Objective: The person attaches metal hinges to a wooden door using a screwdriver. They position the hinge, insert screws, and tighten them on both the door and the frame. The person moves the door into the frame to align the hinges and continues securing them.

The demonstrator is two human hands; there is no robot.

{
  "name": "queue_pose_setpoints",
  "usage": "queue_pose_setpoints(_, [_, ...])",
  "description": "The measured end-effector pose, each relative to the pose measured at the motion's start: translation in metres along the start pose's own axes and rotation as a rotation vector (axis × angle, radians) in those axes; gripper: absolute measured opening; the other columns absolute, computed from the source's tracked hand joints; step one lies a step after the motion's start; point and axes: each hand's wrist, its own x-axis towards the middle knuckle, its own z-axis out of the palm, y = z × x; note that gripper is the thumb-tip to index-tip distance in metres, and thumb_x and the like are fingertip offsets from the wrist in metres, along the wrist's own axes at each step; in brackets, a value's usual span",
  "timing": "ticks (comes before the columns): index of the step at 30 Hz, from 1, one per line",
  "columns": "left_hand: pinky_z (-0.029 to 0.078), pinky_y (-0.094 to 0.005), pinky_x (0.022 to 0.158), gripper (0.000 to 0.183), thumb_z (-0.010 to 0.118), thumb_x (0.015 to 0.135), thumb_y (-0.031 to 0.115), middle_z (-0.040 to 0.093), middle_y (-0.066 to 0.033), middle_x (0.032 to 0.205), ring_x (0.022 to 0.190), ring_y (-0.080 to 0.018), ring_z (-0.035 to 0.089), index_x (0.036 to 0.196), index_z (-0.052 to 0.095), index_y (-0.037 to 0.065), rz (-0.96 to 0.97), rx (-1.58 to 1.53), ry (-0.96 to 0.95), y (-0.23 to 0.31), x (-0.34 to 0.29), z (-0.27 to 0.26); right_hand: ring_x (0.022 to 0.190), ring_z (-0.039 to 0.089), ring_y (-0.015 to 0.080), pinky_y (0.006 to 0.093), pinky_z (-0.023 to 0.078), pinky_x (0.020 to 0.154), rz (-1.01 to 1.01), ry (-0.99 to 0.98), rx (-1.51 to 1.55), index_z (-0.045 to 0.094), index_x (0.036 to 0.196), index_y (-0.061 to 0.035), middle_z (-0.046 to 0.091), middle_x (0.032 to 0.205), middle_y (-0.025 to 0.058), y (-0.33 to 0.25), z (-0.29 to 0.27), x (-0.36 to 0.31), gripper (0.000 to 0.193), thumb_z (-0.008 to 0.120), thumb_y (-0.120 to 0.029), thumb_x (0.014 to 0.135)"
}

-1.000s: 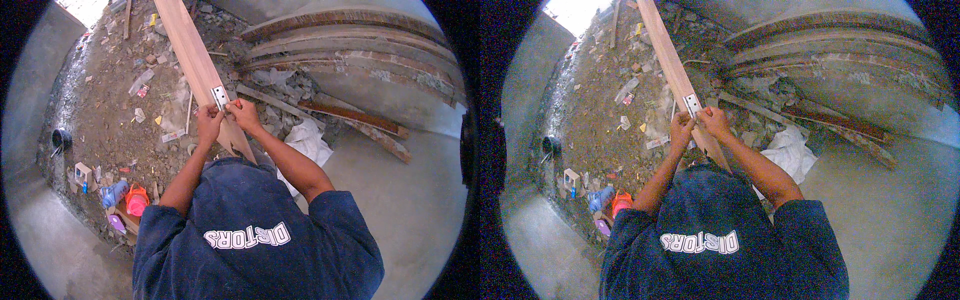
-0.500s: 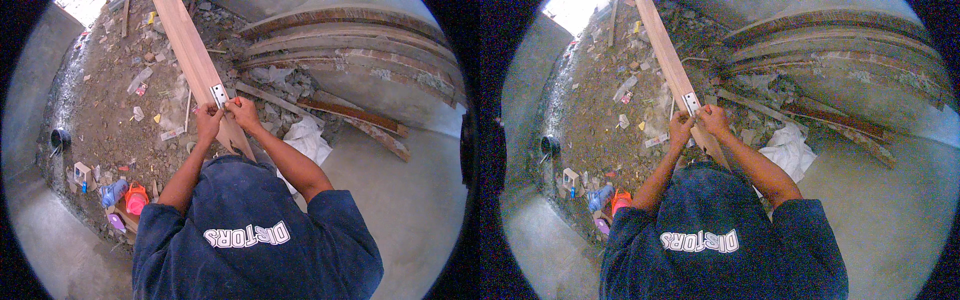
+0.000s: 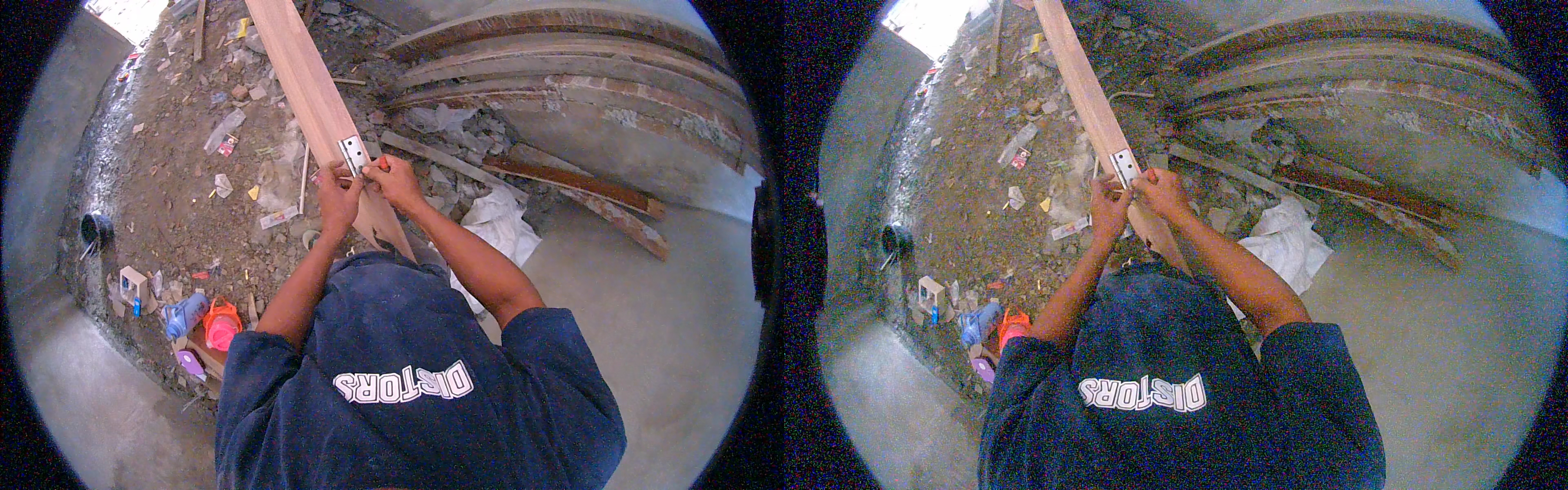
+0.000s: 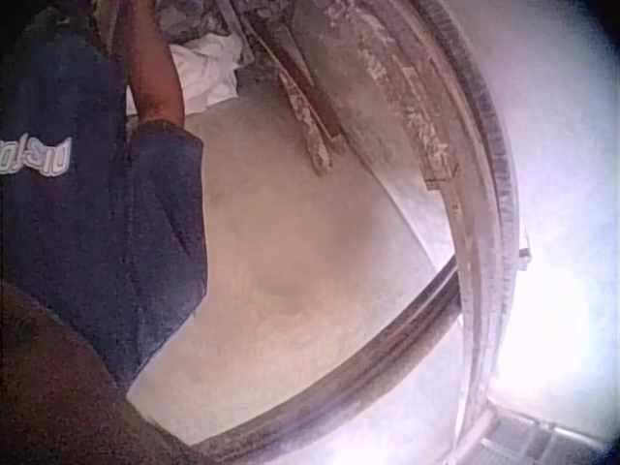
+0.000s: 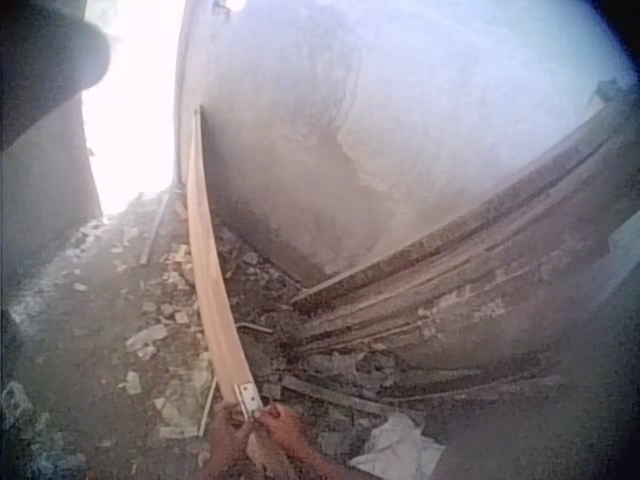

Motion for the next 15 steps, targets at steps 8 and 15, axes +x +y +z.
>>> queue_pose_setpoints(8, [0.051,-0.0373,0.068,0.019,0.075,0.084,0.008,0.057,-0.0126,0.098,0.075,-0.0249,0.061,0.102,0.070,0.004,0.301,0.219,0.025,-0.017,0.011,0.008,0.056,0.053,0.0085,0.0269,0.039,0.046,0.067,-0.034,0.074,0.067,0.088,-0.0057,0.062,0.070,0.0001,-0.003,-0.001,0.008,0.016,0.076,-0.019,0.088])
queue_pose_setpoints(15, [0.051,-0.0398,0.072,0.017,0.073,0.083,0.003,0.057,-0.0144,0.097,0.084,-0.0299,0.062,0.100,0.072,0.004,0.448,0.279,0.031,-0.014,0.006,0.002,0.054,0.051,0.0085,0.0262,0.038,0.045,0.193,-0.076,0.158,0.065,0.090,-0.0065,0.059,0.068,-0.0009,-0.006,-0.002,0.003,0.016,0.076,-0.018,0.088])
